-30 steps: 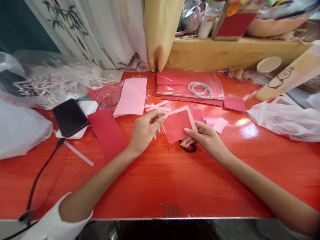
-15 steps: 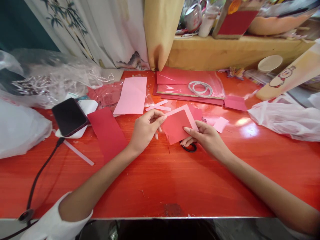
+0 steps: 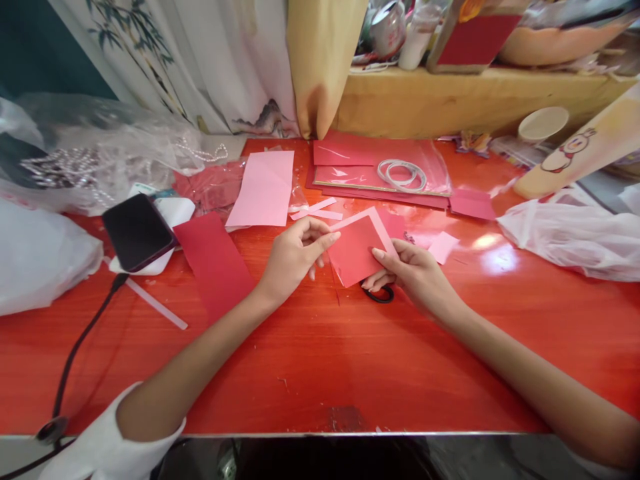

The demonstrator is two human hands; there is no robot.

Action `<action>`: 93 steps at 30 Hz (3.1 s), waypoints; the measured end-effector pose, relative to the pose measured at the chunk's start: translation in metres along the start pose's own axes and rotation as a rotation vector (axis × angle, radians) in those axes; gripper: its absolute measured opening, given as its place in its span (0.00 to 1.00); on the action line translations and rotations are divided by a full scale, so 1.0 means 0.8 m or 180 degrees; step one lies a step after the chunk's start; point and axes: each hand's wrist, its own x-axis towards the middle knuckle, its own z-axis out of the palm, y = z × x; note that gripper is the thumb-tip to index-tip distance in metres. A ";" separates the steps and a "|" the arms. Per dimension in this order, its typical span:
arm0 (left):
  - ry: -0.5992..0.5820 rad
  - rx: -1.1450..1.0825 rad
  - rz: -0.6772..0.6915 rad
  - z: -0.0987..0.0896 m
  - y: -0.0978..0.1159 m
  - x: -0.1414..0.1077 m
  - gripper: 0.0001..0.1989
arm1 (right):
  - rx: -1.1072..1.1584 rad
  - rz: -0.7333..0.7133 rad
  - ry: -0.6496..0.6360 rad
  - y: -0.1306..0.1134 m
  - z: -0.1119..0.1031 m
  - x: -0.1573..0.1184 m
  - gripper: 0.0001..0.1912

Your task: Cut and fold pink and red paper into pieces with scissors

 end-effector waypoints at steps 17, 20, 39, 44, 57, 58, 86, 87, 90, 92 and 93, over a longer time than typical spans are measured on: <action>0.0228 0.0477 0.0037 -0.001 0.002 -0.003 0.10 | 0.0011 0.0069 -0.0034 -0.003 0.002 -0.002 0.12; 0.0220 0.0562 0.0052 0.000 0.002 -0.004 0.10 | 0.0035 0.0072 -0.0038 -0.004 0.002 -0.003 0.12; 0.0357 0.0796 0.0406 0.000 -0.002 -0.002 0.08 | -0.0021 -0.0015 -0.0131 -0.003 0.001 -0.002 0.11; 0.0351 0.0704 0.0386 0.000 -0.001 -0.003 0.08 | -0.0011 -0.0019 -0.0114 -0.003 0.000 -0.002 0.10; -0.0059 -0.0074 -0.0301 0.004 0.001 -0.001 0.14 | 0.0082 -0.0179 0.0161 0.000 -0.001 -0.001 0.10; -0.0234 -0.0049 -0.0420 0.005 0.002 -0.001 0.14 | 0.0064 -0.0242 0.0233 0.000 -0.001 -0.001 0.10; -0.0827 0.0029 -0.0535 0.010 0.005 -0.008 0.10 | -0.0149 -0.0505 0.0568 -0.003 0.001 -0.004 0.10; -0.0834 0.0008 -0.0546 0.010 0.006 -0.008 0.10 | -0.0129 -0.0504 0.0563 -0.003 0.001 -0.004 0.09; -0.0854 -0.0028 -0.0585 0.010 0.007 -0.008 0.09 | -0.0112 -0.0493 0.0564 -0.004 0.001 -0.004 0.10; -0.0862 -0.0031 -0.0610 0.011 0.007 -0.008 0.09 | -0.0124 -0.0489 0.0569 -0.004 0.001 -0.004 0.11; -0.0861 -0.0030 -0.0618 0.011 0.006 -0.008 0.08 | -0.0133 -0.0486 0.0571 -0.004 0.001 -0.004 0.11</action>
